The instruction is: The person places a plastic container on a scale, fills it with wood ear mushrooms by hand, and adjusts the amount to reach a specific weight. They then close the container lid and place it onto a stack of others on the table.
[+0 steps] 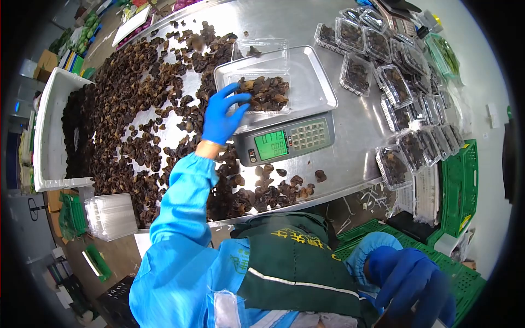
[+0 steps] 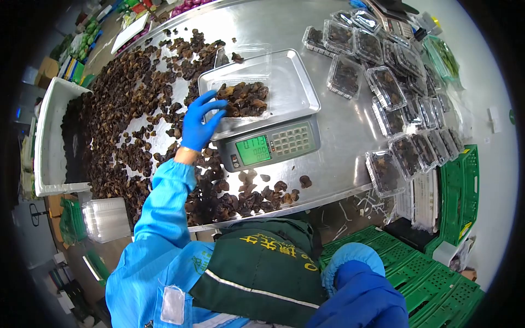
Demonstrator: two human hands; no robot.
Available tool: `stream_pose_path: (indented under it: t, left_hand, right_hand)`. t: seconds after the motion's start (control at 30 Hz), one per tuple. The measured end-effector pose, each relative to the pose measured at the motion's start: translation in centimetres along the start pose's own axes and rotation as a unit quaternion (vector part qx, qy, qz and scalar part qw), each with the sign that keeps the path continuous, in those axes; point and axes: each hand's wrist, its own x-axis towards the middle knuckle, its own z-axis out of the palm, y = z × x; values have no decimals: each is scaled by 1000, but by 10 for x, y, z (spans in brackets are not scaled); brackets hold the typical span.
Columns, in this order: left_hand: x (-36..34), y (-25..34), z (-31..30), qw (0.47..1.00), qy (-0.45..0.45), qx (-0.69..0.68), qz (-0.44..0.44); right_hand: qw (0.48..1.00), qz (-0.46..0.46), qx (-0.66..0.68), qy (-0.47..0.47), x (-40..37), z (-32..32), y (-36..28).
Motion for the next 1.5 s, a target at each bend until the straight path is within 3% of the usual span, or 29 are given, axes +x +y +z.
stream_pose_path:
  t: [0.07,0.13,0.27,0.33,0.43,0.57,0.63,0.87,0.93,1.0,1.07,1.17,1.23,1.27,1.37,1.4,1.47,1.5]
  left_hand:
    - [21,11,24,998,-27,-17,47]
    - [37,16,46,994,-61,35,86]
    - [48,9,68,978,-108,153,90]
    - [49,3,69,984,-89,112,103]
    - [46,0,65,994,-51,29,87]
    - [41,3,51,998,-19,21,60]
    - [39,13,40,998,15,-52,32]
    - [24,11,26,990,64,-124,-18]
    - [15,7,26,907,49,-373,-188]
    - [4,-3,12,883,30,-409,-228]
    - [-11,-6,-1,739,26,-587,-330]
    - [-29,-7,-11,714,38,-613,-335]
    - [-33,-6,-15,688,68,-616,-377]
    - [-32,-10,-16,689,71,-615,-377]
    - [-22,-13,-13,790,5,-454,-412]
    - [-12,-1,-12,789,5,-454,-413]
    - [8,14,-7,901,-34,-297,-315]
    - [14,2,8,943,-14,-261,-208]
  right_hand:
    - [1000,7,-16,18,1,2,-1]
    - [990,62,-119,52,7,5,0]
    - [989,27,-129,69,3,7,-5]
    - [976,65,-176,110,5,11,-9]
    - [980,81,-152,98,9,6,-4]
    - [989,38,-122,74,4,0,0]
    - [995,13,-91,45,0,-3,-2]
    - [999,20,-41,21,-8,-7,-8]
    - [999,21,-33,10,-9,-8,-8]
    - [999,0,-40,11,-12,-8,-8]
    - [999,-20,-44,13,-9,-9,-2]
    - [999,-25,-27,-20,2,-15,19]
    - [996,-83,16,-42,2,-17,23]
    - [995,-84,19,-42,1,-18,23]
    - [993,-71,79,-50,3,-21,26]
    - [995,-59,69,-42,7,-21,33]
    - [997,-47,58,-34,8,-23,37]
    - [996,-38,68,-38,8,-24,37]
